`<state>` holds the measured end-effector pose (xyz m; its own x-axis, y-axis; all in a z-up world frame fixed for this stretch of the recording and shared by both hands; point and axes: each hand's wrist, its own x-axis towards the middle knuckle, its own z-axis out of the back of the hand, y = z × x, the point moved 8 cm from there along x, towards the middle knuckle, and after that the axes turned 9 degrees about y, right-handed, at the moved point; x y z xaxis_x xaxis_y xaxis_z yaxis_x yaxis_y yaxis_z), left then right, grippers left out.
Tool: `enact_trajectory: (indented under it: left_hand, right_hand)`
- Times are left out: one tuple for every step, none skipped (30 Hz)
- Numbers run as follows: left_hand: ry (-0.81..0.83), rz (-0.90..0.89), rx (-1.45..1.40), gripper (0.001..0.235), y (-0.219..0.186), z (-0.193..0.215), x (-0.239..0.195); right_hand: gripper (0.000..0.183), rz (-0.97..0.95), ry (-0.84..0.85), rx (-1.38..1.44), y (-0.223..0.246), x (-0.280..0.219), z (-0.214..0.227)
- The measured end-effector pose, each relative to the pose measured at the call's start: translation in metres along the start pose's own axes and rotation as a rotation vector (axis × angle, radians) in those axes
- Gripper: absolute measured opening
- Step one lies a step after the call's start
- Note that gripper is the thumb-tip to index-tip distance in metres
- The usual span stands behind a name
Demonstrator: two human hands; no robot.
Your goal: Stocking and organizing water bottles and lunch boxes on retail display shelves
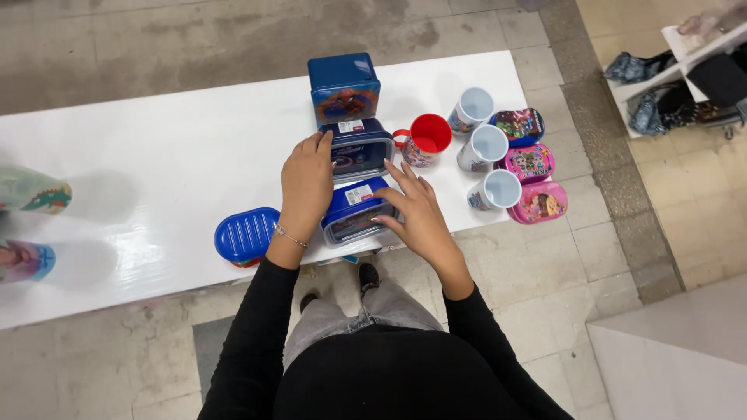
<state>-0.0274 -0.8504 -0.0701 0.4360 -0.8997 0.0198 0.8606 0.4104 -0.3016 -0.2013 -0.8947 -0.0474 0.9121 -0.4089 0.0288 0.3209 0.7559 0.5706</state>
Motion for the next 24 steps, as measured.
enact_trajectory:
  left_hand:
    - [-0.002,0.024,0.002,0.054,0.000,0.000,-0.003]
    - [-0.028,0.059,-0.005,0.048,0.000,0.002,-0.008]
    - [-0.056,0.095,-0.010,0.042,0.002,0.005,-0.012]
    - [-0.060,0.121,-0.006,0.042,0.001,0.008,-0.015]
    - [-0.061,0.127,-0.075,0.038,-0.001,0.010,-0.019]
    - [-0.063,0.133,-0.144,0.035,-0.002,0.011,-0.023]
    - [-0.074,0.157,-0.142,0.035,-0.001,0.008,-0.024]
    - [-0.052,0.160,-0.240,0.034,0.000,0.003,-0.025]
    - [-0.029,0.159,-0.338,0.033,0.000,-0.003,-0.027]
    - [-0.037,0.180,-0.337,0.033,-0.001,-0.002,-0.034]
    - [-0.075,0.210,-0.417,0.031,-0.001,0.000,-0.041]
    - [-0.114,0.240,-0.496,0.030,-0.001,0.001,-0.048]
    - [-0.125,0.254,-0.495,0.030,-0.002,0.007,-0.056]
    - [-0.145,0.274,-0.593,0.031,-0.003,0.011,-0.064]
    - [-0.168,0.294,-0.688,0.032,-0.002,0.016,-0.073]
    - [-0.183,0.309,-0.684,0.032,-0.004,0.023,-0.085]
    - [-0.196,0.299,-0.750,0.032,-0.008,0.030,-0.098]
    - [-0.210,0.288,-0.816,0.033,-0.012,0.037,-0.111]
    - [-0.232,0.308,-0.810,0.033,-0.015,0.048,-0.128]
    - [-0.224,0.320,-0.905,0.050,-0.019,0.054,-0.146]
    - [-0.227,0.331,-0.999,0.069,-0.022,0.062,-0.162]
    - [-0.260,0.351,-0.991,0.069,-0.016,0.067,-0.179]
    - [-0.253,0.341,-1.026,0.075,-0.013,0.069,-0.194]
    - [-0.247,0.329,-1.060,0.081,-0.010,0.071,-0.210]
  right_hand:
    - [0.039,0.018,0.016,0.005,-0.006,0.002,-0.001]
    - [0.033,0.038,0.062,-0.015,-0.011,0.003,-0.005]
    - [0.029,0.062,0.106,-0.035,-0.016,0.006,-0.010]
    - [0.029,0.084,0.121,-0.030,-0.018,0.007,-0.006]
    - [0.028,0.105,0.162,0.003,-0.020,0.007,-0.005]
    - [0.027,0.126,0.204,0.036,-0.022,0.007,-0.005]
    - [0.027,0.148,0.218,0.036,-0.019,0.008,0.008]
    - [0.026,0.183,0.219,0.138,-0.016,0.008,0.023]
    - [0.026,0.213,0.220,0.243,-0.012,0.008,0.037]
    - [0.026,0.229,0.235,0.245,-0.009,0.008,0.045]
    - [0.026,0.261,0.127,0.330,-0.007,0.007,0.064]
    - [0.025,0.291,0.020,0.416,-0.005,0.005,0.083]
    - [0.025,0.304,0.032,0.418,-0.001,0.007,0.085]
    - [0.025,0.355,-0.105,0.487,0.002,0.006,0.099]
    - [0.025,0.406,-0.241,0.561,0.005,0.004,0.110]
    - [0.025,0.421,-0.227,0.567,0.009,0.009,0.108]
    - [0.029,0.447,-0.350,0.576,0.010,0.010,0.114]
    - [0.032,0.469,-0.474,0.585,0.012,0.009,0.118]
    - [0.032,0.490,-0.455,0.599,0.020,0.011,0.117]
    - [0.033,0.499,-0.527,0.559,0.027,0.009,0.121]
    - [0.035,0.516,-0.597,0.521,0.036,0.009,0.124]
    - [0.035,0.545,-0.577,0.539,0.047,0.011,0.119]
    - [0.034,0.552,-0.576,0.522,0.059,0.015,0.114]
    - [0.033,0.560,-0.576,0.505,0.071,0.018,0.108]
